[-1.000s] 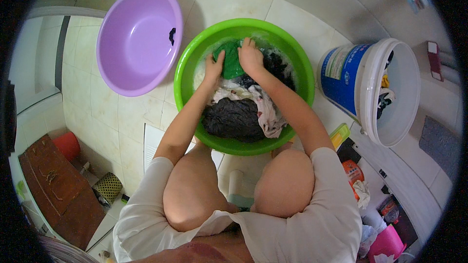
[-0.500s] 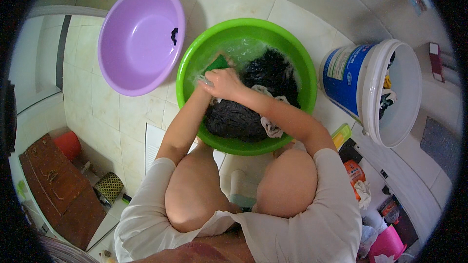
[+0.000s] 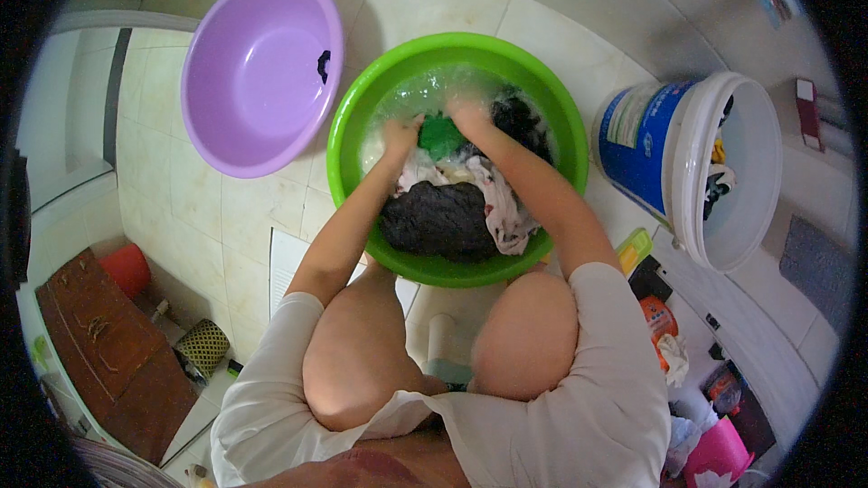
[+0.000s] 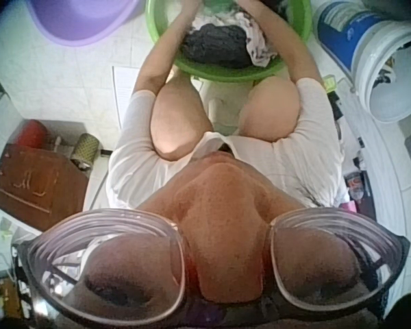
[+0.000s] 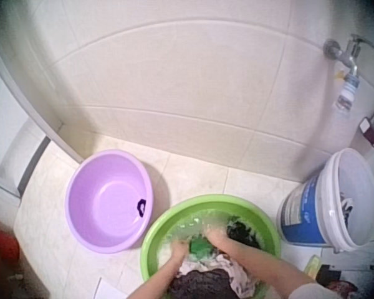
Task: The person scrubs various garments in a green basin filled with soapy water, wrings the water out of the items by hand, and places the washed clothes into a separate purple basin.
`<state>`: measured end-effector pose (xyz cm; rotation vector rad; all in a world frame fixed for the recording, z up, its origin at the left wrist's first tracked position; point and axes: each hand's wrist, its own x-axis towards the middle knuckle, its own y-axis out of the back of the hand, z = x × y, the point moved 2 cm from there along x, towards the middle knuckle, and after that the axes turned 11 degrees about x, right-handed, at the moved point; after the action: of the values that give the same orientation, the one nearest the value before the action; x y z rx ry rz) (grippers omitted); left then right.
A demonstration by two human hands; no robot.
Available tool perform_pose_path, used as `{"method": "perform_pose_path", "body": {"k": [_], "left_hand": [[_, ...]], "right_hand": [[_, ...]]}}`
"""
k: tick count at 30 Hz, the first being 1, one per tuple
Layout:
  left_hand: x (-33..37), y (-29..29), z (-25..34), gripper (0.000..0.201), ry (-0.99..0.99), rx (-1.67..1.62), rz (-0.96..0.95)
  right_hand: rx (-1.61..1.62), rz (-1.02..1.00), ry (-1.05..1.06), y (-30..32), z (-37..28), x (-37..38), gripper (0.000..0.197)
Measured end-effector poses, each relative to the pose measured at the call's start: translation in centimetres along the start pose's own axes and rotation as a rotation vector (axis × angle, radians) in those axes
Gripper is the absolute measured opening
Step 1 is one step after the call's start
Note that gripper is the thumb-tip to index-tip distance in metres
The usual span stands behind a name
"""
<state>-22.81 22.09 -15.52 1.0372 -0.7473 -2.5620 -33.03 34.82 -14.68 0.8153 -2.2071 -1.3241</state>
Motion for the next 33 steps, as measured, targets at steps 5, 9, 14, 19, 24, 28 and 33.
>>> {"method": "perform_pose_path", "body": {"k": [5,9,14,19,24,28,33], "left_hand": [[-0.4,1.8,-2.2,0.044,0.472,-0.985,-0.197],[-3.1,3.6,1.0,0.046,0.474,-1.311,-0.28],[-3.7,3.6,2.7,0.049,0.385,-1.366,-0.166],[-3.9,5.1,3.3,0.051,0.381,-1.146,-0.188],[-1.2,4.0,-4.2,0.056,0.141,0.031,-0.053],[-1.5,2.2,-0.8,0.047,0.382,-0.653,-0.089],[-2.2,3.7,-0.7,0.035,0.41,-1.226,-0.167]], "right_hand": [[0.594,-0.265,-0.18,2.2,-10.1,1.4,0.03],[0.704,-0.08,0.23,5.4,-15.0,-0.9,0.027],[0.268,0.117,0.323,5.1,-12.5,1.0,0.019],[0.304,0.024,-0.515,3.0,-3.7,2.4,0.046],[0.214,-0.369,-0.103,0.9,-6.8,0.4,0.044],[0.207,-0.286,-0.122,1.2,-4.6,1.8,0.031],[0.788,-0.281,0.046,4.6,-15.2,0.2,0.028]]}}
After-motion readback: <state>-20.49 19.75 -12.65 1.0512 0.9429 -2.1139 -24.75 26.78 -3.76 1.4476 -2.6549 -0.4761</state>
